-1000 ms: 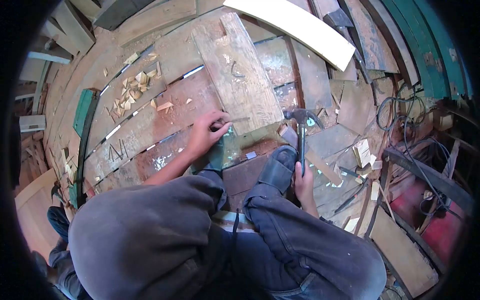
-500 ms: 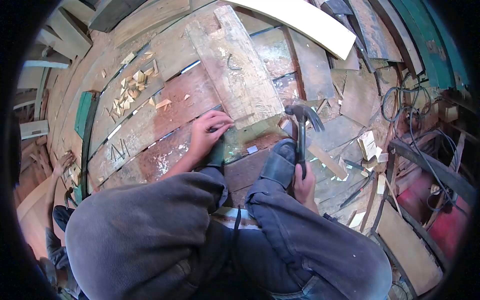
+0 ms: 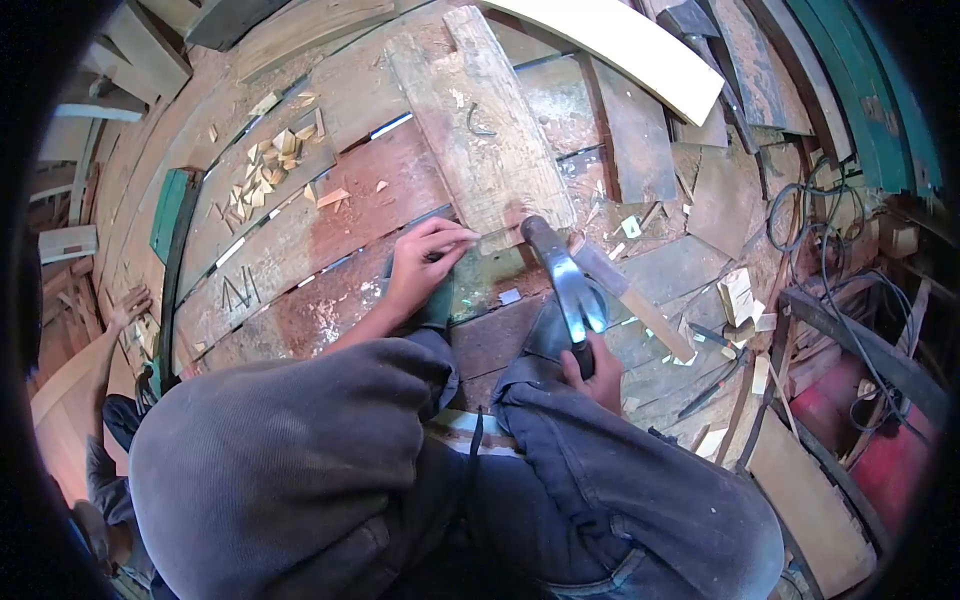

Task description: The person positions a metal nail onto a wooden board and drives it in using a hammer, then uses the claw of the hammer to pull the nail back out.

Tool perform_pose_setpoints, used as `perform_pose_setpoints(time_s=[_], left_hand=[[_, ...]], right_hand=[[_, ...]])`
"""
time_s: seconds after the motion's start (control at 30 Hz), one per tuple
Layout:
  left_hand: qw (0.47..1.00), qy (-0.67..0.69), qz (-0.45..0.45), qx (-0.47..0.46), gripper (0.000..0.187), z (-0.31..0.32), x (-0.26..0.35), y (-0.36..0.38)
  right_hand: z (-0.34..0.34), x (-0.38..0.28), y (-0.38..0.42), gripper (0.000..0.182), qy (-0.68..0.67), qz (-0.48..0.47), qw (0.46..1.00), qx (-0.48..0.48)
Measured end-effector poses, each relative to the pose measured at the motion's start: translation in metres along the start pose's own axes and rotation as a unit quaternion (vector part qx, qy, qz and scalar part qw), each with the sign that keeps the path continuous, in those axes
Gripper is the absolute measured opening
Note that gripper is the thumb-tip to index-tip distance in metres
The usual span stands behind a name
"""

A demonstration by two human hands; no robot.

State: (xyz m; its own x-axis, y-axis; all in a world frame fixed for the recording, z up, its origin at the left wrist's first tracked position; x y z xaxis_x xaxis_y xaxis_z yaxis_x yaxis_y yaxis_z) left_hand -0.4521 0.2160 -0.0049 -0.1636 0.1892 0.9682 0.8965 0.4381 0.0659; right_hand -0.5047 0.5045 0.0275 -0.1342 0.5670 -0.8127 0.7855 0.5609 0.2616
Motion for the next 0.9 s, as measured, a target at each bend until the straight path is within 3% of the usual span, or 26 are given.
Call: perform_pose_setpoints(time_s=[0.1, 0.3, 0.4, 0.5, 0.6, 0.77, 0.87, 0.9], left_hand=[[1.0, 0.014, -0.005, 0.001, 0.02, 0.002, 0.003, -0.001], [0.998, 0.061, -0.025, 0.018, 0.018, -0.001, -0.006, 0.001], [0.996, 0.082, -0.036, 0.023, 0.017, 0.0, -0.009, 0.0], [0.996, 0.074, -0.03, 0.033, 0.017, -0.002, -0.01, -0.001], [0.995, 0.081, -0.043, 0.045, 0.018, -0.004, -0.015, 0.004], [0.994, 0.087, -0.046, 0.046, 0.017, -0.001, -0.018, 0.001], [0.996, 0.068, -0.034, 0.047, 0.015, -0.002, -0.014, 0.001], [0.995, 0.077, -0.05, 0.045, 0.015, -0.002, -0.016, 0.007]], right_hand=[[0.012, -0.002, -0.016, 0.022, 0.016, 0.049, 0.993, -0.104], [0.021, -0.012, -0.013, 0.024, 0.019, 0.028, 0.995, -0.095], [0.026, -0.013, -0.024, 0.025, 0.082, 0.036, 0.99, -0.108], [0.02, -0.016, -0.022, 0.024, 0.09, -0.003, 0.992, -0.087], [0.005, -0.04, -0.012, 0.023, 0.127, -0.126, 0.984, -0.005], [0.029, -0.01, -0.017, 0.022, 0.093, 0.046, 0.988, -0.114], [0.015, -0.014, -0.009, 0.024, 0.086, -0.029, 0.994, -0.056], [0.014, 0.027, 0.007, 0.034, 0.039, 0.0, 0.998, -0.042]])
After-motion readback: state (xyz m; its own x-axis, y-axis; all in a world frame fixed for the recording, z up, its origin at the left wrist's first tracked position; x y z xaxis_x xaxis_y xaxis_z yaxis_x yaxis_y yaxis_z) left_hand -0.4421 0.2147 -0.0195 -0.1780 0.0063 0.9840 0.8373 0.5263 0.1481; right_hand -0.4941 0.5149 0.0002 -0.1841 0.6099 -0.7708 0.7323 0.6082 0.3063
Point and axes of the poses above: each hand's wrist, its own y-axis away from the middle knuckle, its own z-axis out of the palm, x = y × z, the point moved 10 cm from there along -y, towards the middle knuckle, and after that the axes turned 6 degrees about y, right-handed, at the moved point
